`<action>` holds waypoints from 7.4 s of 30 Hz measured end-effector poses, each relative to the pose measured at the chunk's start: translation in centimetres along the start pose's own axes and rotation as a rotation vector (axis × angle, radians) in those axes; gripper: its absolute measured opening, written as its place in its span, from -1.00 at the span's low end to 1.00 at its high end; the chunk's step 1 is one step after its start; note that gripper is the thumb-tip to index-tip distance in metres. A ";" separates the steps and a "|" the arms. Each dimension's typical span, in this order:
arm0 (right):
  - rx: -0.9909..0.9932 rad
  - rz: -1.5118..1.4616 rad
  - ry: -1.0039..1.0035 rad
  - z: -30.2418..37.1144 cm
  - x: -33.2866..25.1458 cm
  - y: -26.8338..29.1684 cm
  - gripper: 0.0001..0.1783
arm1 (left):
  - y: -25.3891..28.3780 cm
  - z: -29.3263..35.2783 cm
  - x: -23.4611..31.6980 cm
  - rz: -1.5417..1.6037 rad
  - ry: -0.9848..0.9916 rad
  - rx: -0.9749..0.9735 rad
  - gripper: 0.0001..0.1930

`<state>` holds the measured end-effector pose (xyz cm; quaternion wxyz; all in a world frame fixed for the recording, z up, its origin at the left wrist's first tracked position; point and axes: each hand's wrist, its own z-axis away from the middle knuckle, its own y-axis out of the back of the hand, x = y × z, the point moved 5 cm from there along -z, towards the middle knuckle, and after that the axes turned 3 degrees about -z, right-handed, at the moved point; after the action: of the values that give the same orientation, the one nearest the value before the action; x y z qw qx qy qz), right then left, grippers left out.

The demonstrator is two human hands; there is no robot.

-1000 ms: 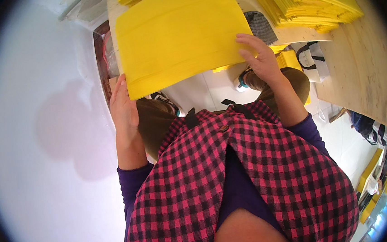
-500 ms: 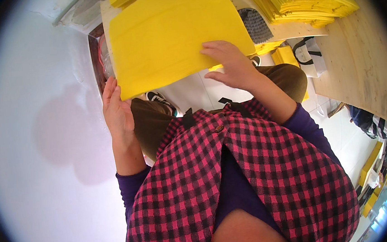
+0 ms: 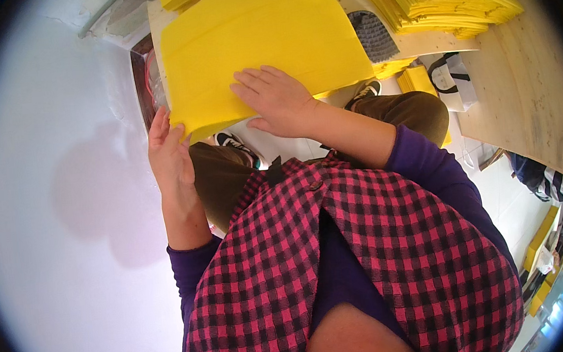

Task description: The person folds multiple yellow foam sheets in half on a wooden workbench. They align the edges, press the fold, and stack the folded sheets into a growing pile.

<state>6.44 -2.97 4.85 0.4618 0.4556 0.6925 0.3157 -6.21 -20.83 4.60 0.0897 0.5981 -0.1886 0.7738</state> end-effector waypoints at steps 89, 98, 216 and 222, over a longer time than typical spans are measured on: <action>0.123 -0.511 -0.765 6.0 22.7 6.7 -0.79 | 2.4 -8.2 -2.6 -0.287 0.087 0.026 -0.87; 0.201 -0.309 -0.772 6.0 21.9 7.1 -0.77 | 1.0 -7.5 -0.4 -0.669 -0.220 0.129 -0.75; 0.117 -1.154 -0.765 -6.9 27.1 9.3 -0.53 | -19.1 -10.9 -2.3 -1.301 -0.966 -0.762 -0.52; 0.024 -1.044 -0.849 -7.8 29.0 9.0 -0.53 | -19.4 -11.0 -2.2 -1.313 -0.969 -0.762 -0.51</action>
<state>-2.29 27.08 5.27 0.7810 0.1508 0.5836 -0.1634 -8.36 1.49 3.73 0.6165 0.7758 -0.0698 0.1150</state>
